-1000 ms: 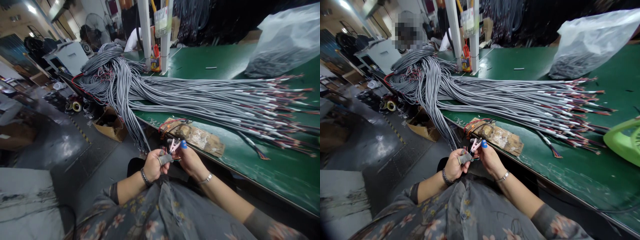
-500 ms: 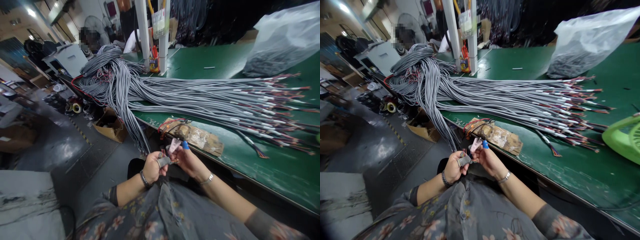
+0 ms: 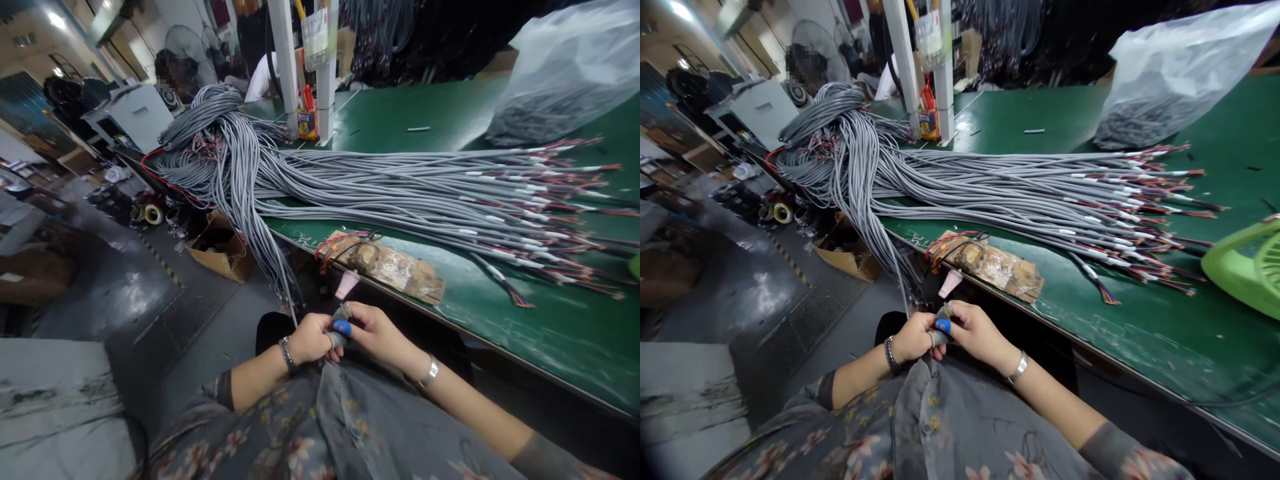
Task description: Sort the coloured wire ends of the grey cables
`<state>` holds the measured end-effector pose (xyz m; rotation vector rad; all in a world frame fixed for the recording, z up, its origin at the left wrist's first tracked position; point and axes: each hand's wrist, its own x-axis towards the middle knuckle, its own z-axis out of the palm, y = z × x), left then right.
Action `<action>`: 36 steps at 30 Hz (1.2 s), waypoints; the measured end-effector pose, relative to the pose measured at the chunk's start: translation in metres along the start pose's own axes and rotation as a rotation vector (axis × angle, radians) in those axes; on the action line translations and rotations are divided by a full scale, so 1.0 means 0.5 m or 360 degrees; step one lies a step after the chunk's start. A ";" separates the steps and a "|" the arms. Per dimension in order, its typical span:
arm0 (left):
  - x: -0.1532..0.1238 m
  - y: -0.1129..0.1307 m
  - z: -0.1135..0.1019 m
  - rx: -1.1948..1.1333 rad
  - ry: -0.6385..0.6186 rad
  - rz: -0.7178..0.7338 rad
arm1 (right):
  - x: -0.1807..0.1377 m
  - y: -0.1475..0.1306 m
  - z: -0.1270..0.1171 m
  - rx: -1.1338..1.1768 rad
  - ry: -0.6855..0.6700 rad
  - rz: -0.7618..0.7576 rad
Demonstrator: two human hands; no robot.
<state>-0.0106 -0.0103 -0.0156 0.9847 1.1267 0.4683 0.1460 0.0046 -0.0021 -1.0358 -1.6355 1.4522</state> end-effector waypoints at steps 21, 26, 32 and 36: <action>-0.016 0.008 0.002 -0.0071 0.0094 0.0162 | -0.009 0.030 0.028 0.0606 0.0145 0.0387; -0.008 -0.008 0.002 -0.0351 0.0274 0.0179 | -0.002 0.031 0.032 0.0639 0.0229 0.0417; -0.003 -0.014 0.005 -0.0595 0.0390 0.0190 | -0.007 0.011 0.047 0.0931 0.0175 0.0468; -0.003 -0.011 0.007 -0.0632 0.0467 0.0214 | -0.006 -0.004 0.049 0.1062 0.0218 0.0504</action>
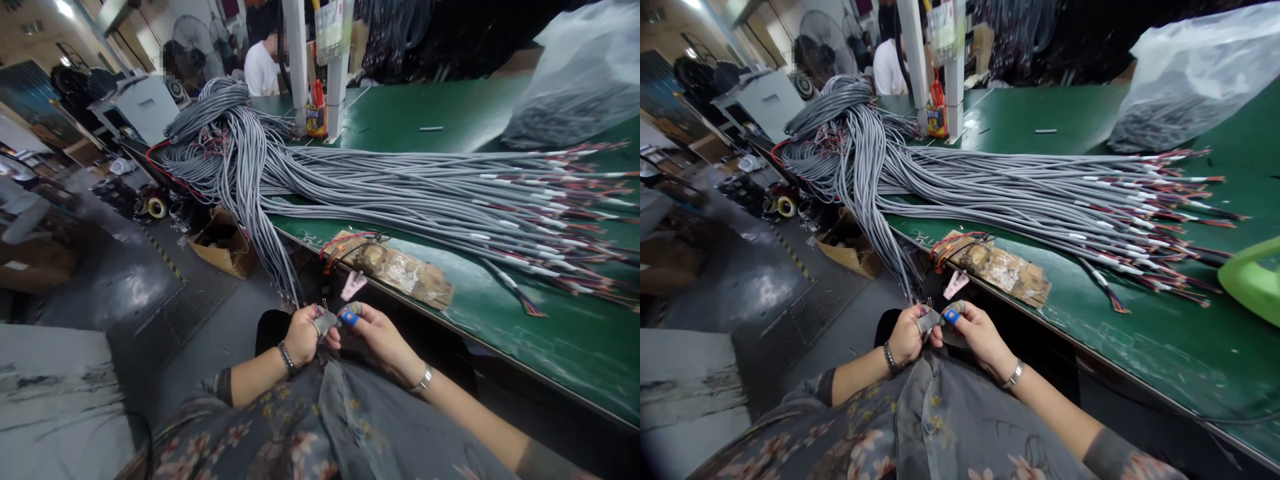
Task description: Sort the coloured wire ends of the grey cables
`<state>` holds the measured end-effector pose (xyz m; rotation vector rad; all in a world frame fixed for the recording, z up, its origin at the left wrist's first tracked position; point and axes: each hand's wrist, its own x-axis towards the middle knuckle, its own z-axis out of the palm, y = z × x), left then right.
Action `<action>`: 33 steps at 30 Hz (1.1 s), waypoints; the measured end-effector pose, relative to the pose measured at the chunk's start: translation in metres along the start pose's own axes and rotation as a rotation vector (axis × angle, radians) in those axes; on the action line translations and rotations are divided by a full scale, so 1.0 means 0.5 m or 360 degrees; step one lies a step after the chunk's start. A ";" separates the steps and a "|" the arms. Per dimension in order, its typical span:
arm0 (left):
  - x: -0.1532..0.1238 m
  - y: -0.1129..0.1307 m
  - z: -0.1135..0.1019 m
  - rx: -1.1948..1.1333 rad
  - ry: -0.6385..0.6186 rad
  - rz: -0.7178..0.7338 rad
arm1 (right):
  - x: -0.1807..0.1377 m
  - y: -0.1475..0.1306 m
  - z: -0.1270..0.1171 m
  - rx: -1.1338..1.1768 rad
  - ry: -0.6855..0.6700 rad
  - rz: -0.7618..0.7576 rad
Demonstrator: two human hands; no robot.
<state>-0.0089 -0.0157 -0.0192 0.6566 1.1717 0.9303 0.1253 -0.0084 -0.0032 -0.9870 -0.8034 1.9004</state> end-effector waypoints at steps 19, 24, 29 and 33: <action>0.004 -0.010 -0.008 0.0079 -0.0044 0.0005 | 0.009 0.028 -0.034 0.0020 0.0025 0.0034; 0.000 -0.006 -0.007 0.0097 -0.0035 0.0056 | 0.002 0.030 -0.045 -0.0105 0.0024 -0.0003; -0.002 -0.004 -0.007 0.0107 -0.0022 0.0076 | 0.003 0.030 -0.048 -0.0142 0.0033 0.0005; -0.005 -0.003 -0.008 0.0118 -0.0034 0.0082 | 0.005 0.029 -0.048 -0.0106 0.0006 -0.0015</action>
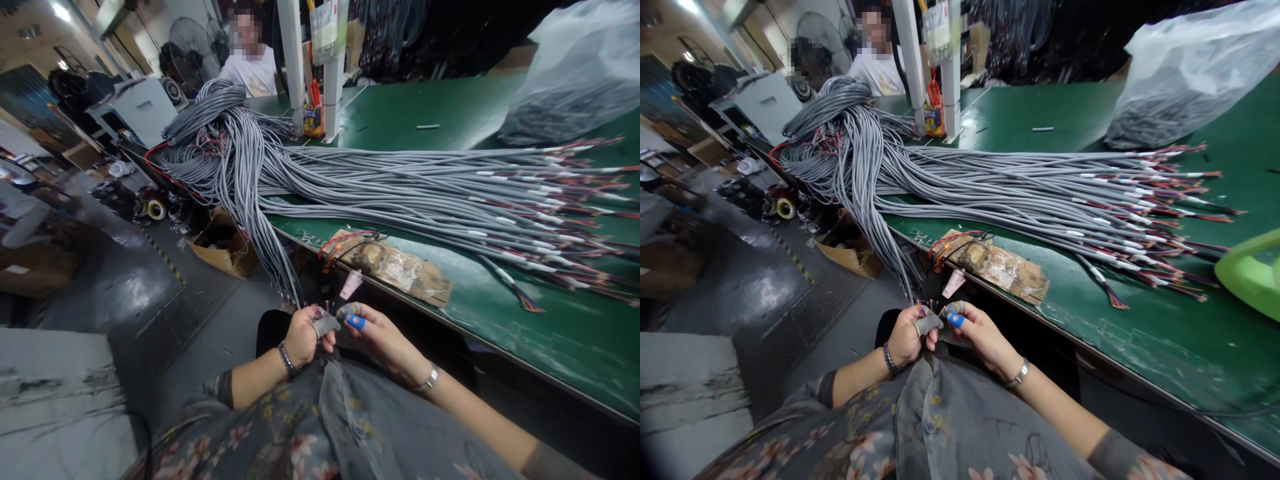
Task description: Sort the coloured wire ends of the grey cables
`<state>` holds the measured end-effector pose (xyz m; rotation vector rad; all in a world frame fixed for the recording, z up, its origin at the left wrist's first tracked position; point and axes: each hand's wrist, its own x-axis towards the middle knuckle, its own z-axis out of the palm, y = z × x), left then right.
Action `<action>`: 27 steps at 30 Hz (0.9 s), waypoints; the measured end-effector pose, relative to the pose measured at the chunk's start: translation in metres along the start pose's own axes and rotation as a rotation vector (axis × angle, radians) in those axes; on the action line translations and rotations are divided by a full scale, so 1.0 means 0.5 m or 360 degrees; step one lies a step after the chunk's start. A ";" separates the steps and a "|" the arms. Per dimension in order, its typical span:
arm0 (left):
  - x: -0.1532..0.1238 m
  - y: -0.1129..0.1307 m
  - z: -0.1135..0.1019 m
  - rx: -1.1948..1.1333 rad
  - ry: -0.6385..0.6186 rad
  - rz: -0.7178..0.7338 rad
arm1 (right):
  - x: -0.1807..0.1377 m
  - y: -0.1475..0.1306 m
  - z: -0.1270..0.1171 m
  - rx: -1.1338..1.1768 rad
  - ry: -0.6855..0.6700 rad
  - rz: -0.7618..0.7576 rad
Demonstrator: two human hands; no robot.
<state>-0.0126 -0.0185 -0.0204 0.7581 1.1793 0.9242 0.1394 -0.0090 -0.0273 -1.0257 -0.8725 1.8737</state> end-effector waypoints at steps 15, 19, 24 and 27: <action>0.002 0.024 0.001 0.0348 -0.0252 -0.0041 | 0.009 -0.025 0.015 -0.0148 -0.0014 -0.0029; 0.002 0.023 0.000 0.0342 -0.0214 -0.0057 | 0.007 -0.021 0.018 -0.0171 0.0023 -0.0045; 0.003 0.020 -0.004 0.0369 -0.0206 -0.0053 | 0.010 -0.020 0.017 -0.0192 0.0024 -0.0026; 0.005 0.016 -0.005 0.0377 -0.0211 -0.0059 | 0.010 -0.022 0.017 -0.0214 0.0027 -0.0024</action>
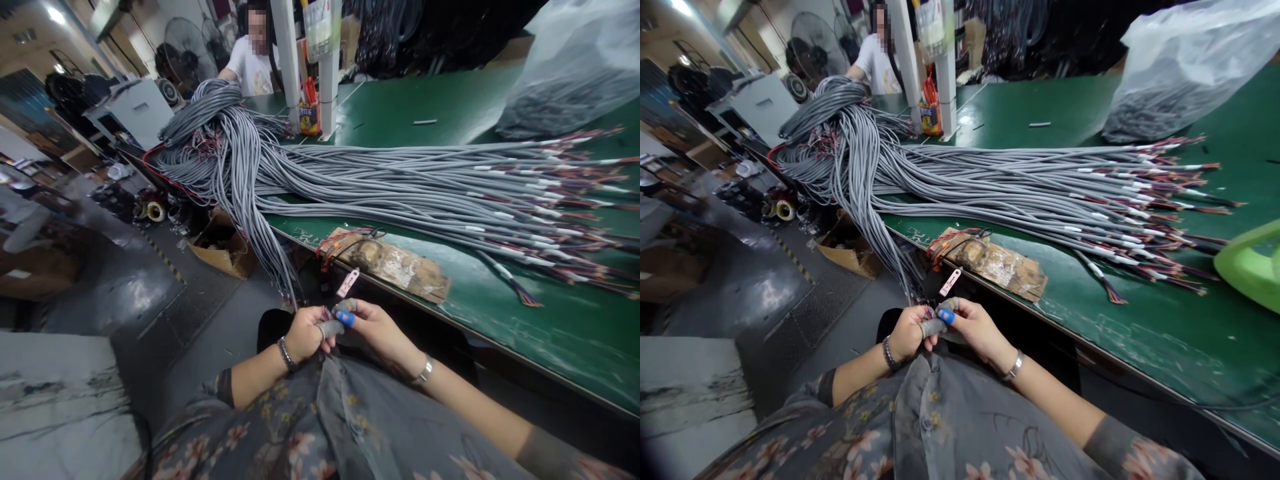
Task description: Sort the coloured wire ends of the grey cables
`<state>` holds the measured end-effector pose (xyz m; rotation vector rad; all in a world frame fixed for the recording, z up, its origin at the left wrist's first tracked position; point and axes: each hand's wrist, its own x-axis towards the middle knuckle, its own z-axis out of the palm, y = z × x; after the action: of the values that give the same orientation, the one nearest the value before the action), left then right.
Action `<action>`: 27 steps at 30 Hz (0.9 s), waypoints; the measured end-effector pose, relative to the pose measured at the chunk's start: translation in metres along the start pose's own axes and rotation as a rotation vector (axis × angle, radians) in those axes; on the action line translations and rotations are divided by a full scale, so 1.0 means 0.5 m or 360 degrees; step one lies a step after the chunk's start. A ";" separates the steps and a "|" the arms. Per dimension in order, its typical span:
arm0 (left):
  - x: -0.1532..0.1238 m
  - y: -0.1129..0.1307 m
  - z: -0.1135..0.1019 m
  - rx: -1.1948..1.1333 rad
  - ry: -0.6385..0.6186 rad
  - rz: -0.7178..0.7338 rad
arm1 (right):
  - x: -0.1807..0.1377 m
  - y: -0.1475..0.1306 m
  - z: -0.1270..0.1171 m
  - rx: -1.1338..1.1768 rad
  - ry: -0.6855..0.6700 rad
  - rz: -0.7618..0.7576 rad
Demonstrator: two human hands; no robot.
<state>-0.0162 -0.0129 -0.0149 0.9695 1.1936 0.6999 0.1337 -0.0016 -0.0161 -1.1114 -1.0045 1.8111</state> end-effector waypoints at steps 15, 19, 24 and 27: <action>0.000 -0.009 0.003 -0.0230 0.0082 0.0077 | 0.003 0.019 0.005 0.0414 -0.0039 0.0047; 0.006 0.004 -0.010 -0.0338 -0.0056 -0.0043 | 0.018 0.019 -0.032 0.0658 -0.0035 0.0137; 0.020 0.034 -0.020 -0.0481 -0.0280 -0.0163 | 0.043 -0.004 -0.043 0.0607 -0.0173 0.0124; 0.030 0.045 -0.022 -0.0506 -0.0352 -0.0170 | 0.051 -0.014 -0.030 0.0489 -0.0192 0.0019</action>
<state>-0.0223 0.0125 -0.0021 0.6920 0.9004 0.6551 0.1406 0.0271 -0.0222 -0.8301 -0.7547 1.9815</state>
